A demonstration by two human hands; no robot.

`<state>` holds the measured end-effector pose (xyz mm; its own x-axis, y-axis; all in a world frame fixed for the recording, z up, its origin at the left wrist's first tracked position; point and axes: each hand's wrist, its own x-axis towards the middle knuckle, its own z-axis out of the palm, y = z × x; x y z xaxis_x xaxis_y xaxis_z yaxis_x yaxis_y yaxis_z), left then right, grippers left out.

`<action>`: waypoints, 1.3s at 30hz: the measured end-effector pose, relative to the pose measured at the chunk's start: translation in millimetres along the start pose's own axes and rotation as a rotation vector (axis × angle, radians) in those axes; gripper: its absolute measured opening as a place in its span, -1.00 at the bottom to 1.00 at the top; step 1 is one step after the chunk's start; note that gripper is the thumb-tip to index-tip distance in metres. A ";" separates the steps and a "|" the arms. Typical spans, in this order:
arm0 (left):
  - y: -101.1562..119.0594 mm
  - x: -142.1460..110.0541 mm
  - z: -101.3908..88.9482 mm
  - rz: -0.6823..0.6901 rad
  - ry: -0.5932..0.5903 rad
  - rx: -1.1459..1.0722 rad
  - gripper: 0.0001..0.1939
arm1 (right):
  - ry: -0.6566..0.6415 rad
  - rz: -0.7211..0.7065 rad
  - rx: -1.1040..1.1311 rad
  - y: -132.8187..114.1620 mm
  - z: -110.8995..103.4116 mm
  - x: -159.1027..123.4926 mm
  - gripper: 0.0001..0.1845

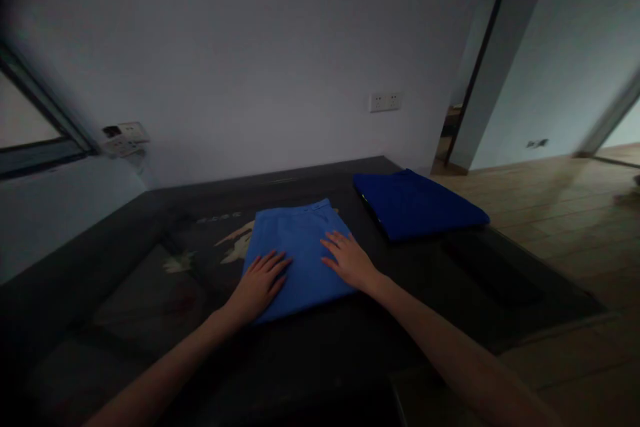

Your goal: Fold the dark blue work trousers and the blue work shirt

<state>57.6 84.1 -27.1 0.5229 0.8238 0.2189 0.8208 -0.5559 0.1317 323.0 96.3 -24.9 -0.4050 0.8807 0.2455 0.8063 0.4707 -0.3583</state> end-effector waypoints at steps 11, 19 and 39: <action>-9.7 -5.4 18.8 -0.026 -0.051 0.078 -0.52 | -0.181 0.054 -0.054 17.9 13.2 -0.3 -0.36; -8.7 -6.2 14.5 -0.071 -0.003 -0.087 -0.57 | -0.147 0.034 -0.017 20.3 15.0 -0.3 -0.39; -8.0 -6.1 8.7 -0.147 0.099 -0.328 -0.62 | 0.199 0.292 0.269 49.4 -26.7 -5.7 -0.74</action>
<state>49.8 84.4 -37.8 0.3671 0.8915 0.2653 0.7593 -0.4520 0.4682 376.7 113.2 -19.9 -0.0651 0.9638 0.2587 0.7232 0.2242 -0.6533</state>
